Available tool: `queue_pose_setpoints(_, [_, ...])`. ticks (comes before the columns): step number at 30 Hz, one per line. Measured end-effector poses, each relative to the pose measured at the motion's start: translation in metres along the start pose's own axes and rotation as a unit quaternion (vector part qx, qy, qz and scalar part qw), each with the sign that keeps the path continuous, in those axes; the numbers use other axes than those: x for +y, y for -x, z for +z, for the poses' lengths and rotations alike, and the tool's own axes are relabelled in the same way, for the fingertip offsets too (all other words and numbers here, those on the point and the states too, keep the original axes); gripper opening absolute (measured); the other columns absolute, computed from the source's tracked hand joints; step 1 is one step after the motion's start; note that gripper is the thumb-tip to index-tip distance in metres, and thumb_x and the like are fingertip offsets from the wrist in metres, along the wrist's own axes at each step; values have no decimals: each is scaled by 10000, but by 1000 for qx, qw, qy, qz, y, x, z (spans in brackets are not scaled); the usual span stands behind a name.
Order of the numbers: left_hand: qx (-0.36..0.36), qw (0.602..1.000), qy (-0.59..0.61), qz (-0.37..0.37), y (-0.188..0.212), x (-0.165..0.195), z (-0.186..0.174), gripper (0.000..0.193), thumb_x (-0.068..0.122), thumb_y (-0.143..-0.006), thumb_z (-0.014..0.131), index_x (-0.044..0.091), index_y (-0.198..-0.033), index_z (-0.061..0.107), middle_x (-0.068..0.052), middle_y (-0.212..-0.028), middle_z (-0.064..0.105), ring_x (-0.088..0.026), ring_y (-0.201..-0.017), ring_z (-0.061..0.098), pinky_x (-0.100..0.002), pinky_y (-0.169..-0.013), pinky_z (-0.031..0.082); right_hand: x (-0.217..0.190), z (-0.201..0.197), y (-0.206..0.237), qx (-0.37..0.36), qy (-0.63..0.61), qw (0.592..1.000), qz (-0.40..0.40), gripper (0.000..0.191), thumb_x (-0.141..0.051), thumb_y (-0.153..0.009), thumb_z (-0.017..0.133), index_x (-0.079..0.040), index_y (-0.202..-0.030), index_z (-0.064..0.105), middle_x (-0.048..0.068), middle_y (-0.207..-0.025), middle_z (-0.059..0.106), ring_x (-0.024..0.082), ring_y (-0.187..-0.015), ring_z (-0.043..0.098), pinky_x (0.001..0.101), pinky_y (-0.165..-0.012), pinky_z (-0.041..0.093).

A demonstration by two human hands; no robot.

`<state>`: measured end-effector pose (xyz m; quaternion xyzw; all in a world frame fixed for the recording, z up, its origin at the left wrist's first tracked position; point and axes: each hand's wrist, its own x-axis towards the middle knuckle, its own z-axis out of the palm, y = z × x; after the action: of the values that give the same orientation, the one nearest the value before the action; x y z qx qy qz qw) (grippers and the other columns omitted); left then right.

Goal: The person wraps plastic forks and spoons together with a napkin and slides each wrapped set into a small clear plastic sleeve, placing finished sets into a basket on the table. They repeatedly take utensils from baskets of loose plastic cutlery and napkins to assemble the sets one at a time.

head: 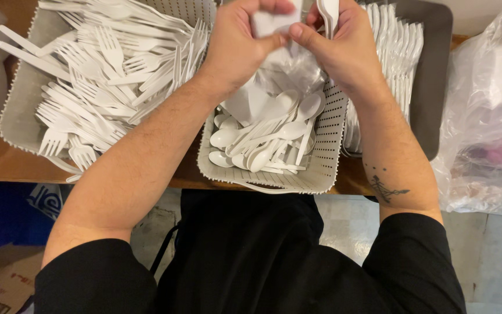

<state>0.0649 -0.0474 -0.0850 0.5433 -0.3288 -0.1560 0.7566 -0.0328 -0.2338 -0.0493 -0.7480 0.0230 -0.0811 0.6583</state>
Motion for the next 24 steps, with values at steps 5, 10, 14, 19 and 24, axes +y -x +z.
queue_pose_setpoints(5, [273,924,-214,161,-5,-5,-16,327,-24,-906,786,10,-679,554,26,-607,575,-64,-550,512,-280,-537,408,-21,-7,8,-223,292,924,-109,275,-135,-878,868,-2,-1055,704,58,-920,726,173,-824,683,334,-732,540])
queue_pose_setpoints(10, [291,917,-199,186,-3,-5,-23,364,-29,-889,757,2,-661,475,37,-581,472,-88,-542,407,-323,-533,350,-21,23,15,-278,566,774,-62,380,-217,-720,826,-27,-1037,736,158,-1001,728,386,-857,705,484,-756,556])
queue_pose_setpoints(14, [284,920,-218,159,-2,-5,-16,404,-13,-923,743,20,-632,465,61,-548,450,-68,-510,376,-310,-510,307,-20,26,16,-286,590,755,-15,253,-75,-742,729,-66,-995,751,121,-1002,743,368,-914,708,479,-804,557])
queue_pose_setpoints(19, [203,971,-60,110,-5,-2,-9,357,-39,-943,773,26,-689,531,67,-645,519,-58,-569,433,-299,-530,328,-15,19,8,-176,468,846,-185,286,-37,-817,783,8,-1091,713,170,-1035,701,391,-919,690,444,-815,557])
queue_pose_setpoints(24, [118,984,90,96,-7,4,-8,120,-108,-972,749,-10,-943,686,-13,-896,721,-110,-795,671,-300,-732,560,-15,6,5,-25,288,936,-200,180,-2,-972,780,2,-1119,676,106,-1019,696,251,-882,690,337,-785,559])
